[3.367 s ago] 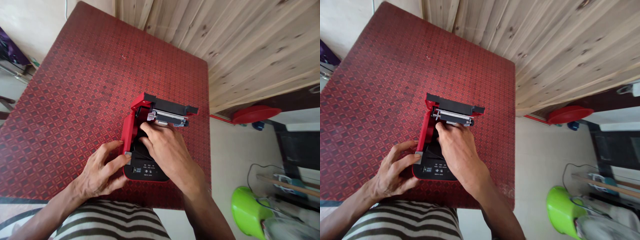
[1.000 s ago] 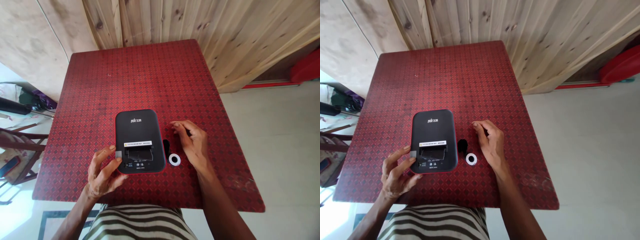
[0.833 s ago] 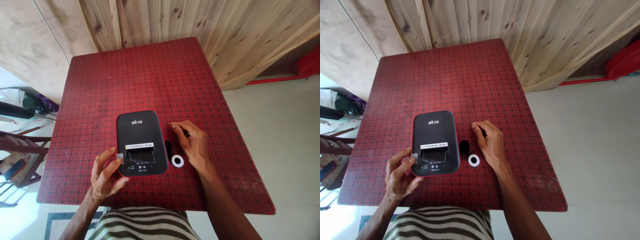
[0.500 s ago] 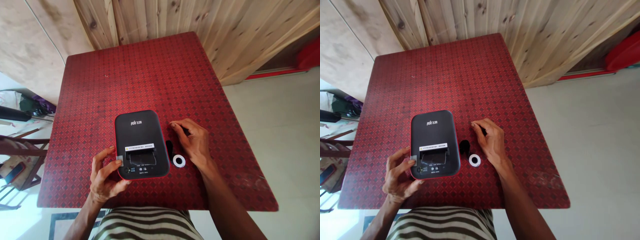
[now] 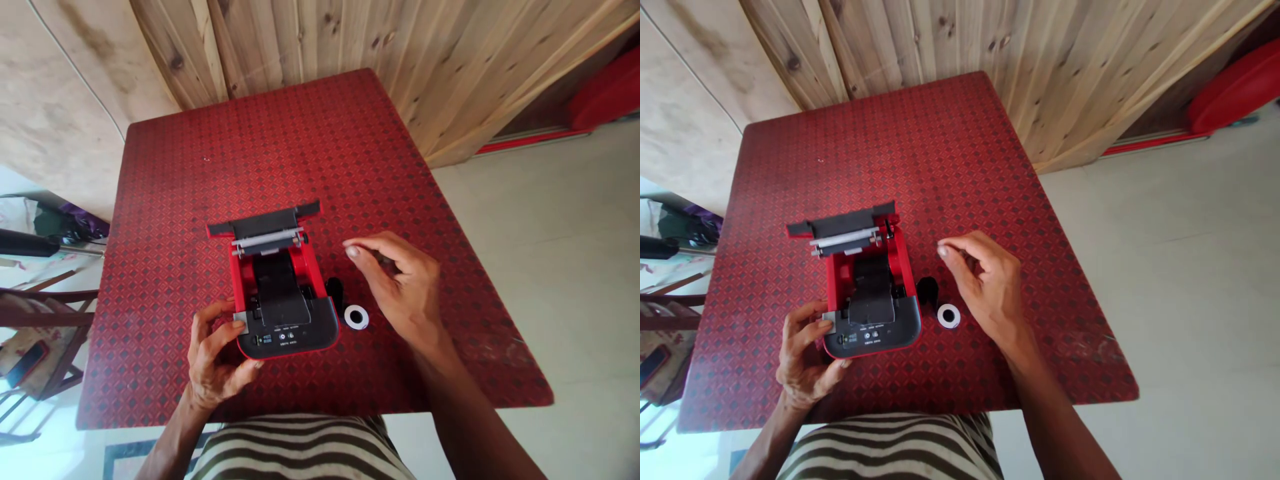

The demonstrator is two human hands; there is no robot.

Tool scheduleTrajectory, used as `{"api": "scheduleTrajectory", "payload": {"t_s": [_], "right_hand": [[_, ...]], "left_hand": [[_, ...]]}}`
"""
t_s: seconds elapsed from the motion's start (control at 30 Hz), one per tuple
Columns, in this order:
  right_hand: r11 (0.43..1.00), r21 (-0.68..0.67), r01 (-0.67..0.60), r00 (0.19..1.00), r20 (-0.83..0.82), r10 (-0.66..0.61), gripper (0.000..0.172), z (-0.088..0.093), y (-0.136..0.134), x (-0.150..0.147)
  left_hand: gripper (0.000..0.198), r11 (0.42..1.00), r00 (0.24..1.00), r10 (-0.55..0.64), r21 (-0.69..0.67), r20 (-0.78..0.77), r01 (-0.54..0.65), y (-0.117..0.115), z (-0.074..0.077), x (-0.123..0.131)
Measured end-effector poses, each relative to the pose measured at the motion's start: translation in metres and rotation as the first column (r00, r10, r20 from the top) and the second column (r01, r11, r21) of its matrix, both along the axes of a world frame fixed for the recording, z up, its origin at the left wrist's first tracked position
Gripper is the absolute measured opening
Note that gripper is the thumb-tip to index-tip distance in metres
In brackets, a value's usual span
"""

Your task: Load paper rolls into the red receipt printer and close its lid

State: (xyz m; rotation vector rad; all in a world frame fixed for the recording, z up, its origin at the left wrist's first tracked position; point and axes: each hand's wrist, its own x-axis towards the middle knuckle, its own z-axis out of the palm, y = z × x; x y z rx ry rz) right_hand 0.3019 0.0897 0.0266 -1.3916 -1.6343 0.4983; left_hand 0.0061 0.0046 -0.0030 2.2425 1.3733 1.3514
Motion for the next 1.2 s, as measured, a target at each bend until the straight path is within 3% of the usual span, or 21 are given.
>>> {"api": "scheduleTrajectory", "payload": {"t_s": [0.13,0.23,0.3,0.37,0.57,0.67,0.77,0.87,0.93,1.0,1.07,1.2], "right_hand": [[0.950,0.112,-0.291,0.940,0.219,0.263,0.011,0.047,-0.009,-0.024],[0.879,-0.097,-0.467,0.730,0.520,0.445,0.019,0.065,0.000,-0.055],[0.847,-0.296,-0.442,0.574,0.632,0.521,0.025,0.071,0.011,-0.076],[0.824,-0.417,-0.384,0.476,0.675,0.564,0.029,0.075,0.020,-0.093],[0.760,-0.524,-0.383,0.369,0.668,0.646,0.029,0.078,0.036,-0.109],[0.764,-0.456,-0.457,0.400,0.662,0.634,0.024,0.078,0.034,-0.103],[0.804,-0.336,-0.491,0.499,0.648,0.576,0.015,0.089,0.020,-0.085],[0.843,-0.172,-0.510,0.719,0.452,0.527,0.015,0.103,0.005,-0.053],[0.903,-0.086,-0.421,0.875,0.225,0.429,0.019,0.103,0.005,-0.028],[0.964,-0.053,-0.259,0.966,0.008,0.260,0.024,0.088,0.015,-0.006],[0.993,-0.037,-0.109,0.974,-0.202,0.099,0.029,0.061,0.031,0.009],[0.991,-0.097,-0.087,0.928,-0.369,0.045,0.030,-0.001,0.058,0.016]], "left_hand": [[0.042,1.000,1.000,0.019,0.018,-0.017,-0.019,-0.001,-0.001,-0.001],[0.042,0.999,1.000,0.016,0.029,-0.027,-0.016,0.000,0.000,0.000],[0.042,0.999,1.000,0.008,0.043,-0.026,-0.007,0.000,0.001,0.002],[0.042,0.999,1.000,0.000,0.054,-0.020,0.001,0.000,0.001,0.003],[0.042,0.998,0.999,-0.008,0.065,-0.042,0.010,-0.001,0.004,0.003],[0.042,0.998,0.999,-0.001,0.067,-0.046,0.004,0.000,0.006,0.004],[0.042,0.998,0.999,-0.004,0.069,-0.045,0.007,0.001,0.006,0.004],[0.042,0.998,0.999,-0.002,0.066,-0.038,0.005,0.002,0.006,0.004],[0.043,0.998,0.999,-0.009,0.065,-0.037,0.011,0.002,0.006,0.004],[0.044,0.998,0.999,-0.014,0.068,-0.041,0.017,0.002,0.005,0.002],[0.046,0.997,0.999,-0.011,0.073,-0.037,0.013,0.002,0.003,0.001],[0.051,0.998,1.000,-0.008,0.056,-0.020,0.009,0.002,-0.003,-0.003]]}}
